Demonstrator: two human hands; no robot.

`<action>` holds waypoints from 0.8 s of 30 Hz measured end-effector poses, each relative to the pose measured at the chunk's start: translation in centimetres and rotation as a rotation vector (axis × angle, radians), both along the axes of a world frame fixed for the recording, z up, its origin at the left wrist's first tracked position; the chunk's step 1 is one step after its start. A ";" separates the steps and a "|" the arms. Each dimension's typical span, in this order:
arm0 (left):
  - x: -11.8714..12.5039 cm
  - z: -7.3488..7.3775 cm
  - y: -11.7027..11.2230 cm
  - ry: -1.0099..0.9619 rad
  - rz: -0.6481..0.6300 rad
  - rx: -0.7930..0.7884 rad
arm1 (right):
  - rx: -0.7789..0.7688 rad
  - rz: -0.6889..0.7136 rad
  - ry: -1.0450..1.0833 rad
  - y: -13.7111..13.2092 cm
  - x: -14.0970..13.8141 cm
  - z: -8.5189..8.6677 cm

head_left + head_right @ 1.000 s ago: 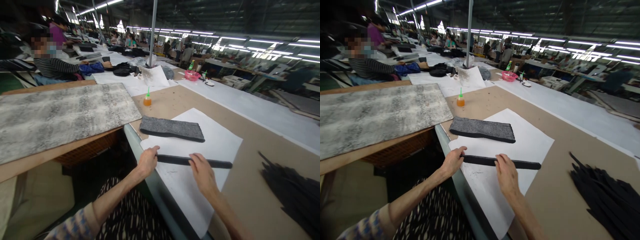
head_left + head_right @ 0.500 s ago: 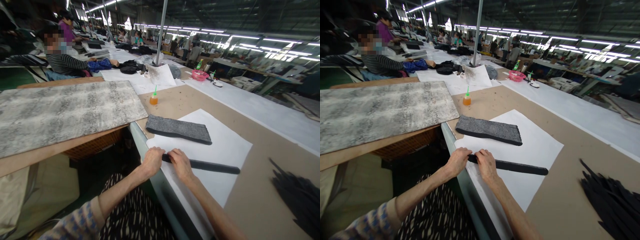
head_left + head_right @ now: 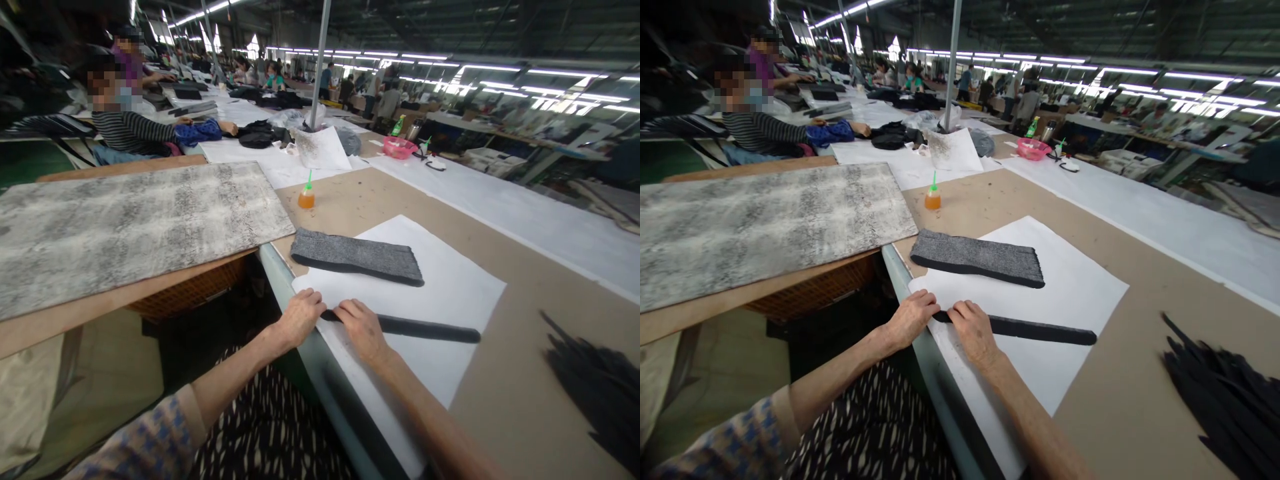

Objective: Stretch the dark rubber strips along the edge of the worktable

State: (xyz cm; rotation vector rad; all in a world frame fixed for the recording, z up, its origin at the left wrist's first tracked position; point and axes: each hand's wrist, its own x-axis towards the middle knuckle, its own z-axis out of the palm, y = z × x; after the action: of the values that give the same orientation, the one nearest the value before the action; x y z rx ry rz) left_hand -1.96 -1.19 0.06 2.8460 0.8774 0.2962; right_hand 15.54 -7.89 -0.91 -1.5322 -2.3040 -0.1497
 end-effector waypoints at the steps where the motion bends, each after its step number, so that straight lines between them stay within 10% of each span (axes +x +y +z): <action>1: -0.1 0.1 0.0 0.016 -0.035 0.006 | 0.006 0.009 -0.010 -0.1 0.1 0.0; 14: -0.9 0.3 -0.4 0.154 -0.249 0.150 | 0.071 0.082 -0.251 -0.1 0.4 -0.1; 24: -3.1 -1.5 -1.1 -0.152 -0.036 -0.011 | 0.079 0.094 -0.357 0.1 0.1 0.4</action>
State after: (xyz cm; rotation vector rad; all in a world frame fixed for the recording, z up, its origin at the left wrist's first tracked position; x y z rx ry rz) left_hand -5.10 -2.28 -1.44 2.7817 0.7939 0.4947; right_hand 15.63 -7.82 -0.48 -1.4507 -2.5993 -0.5210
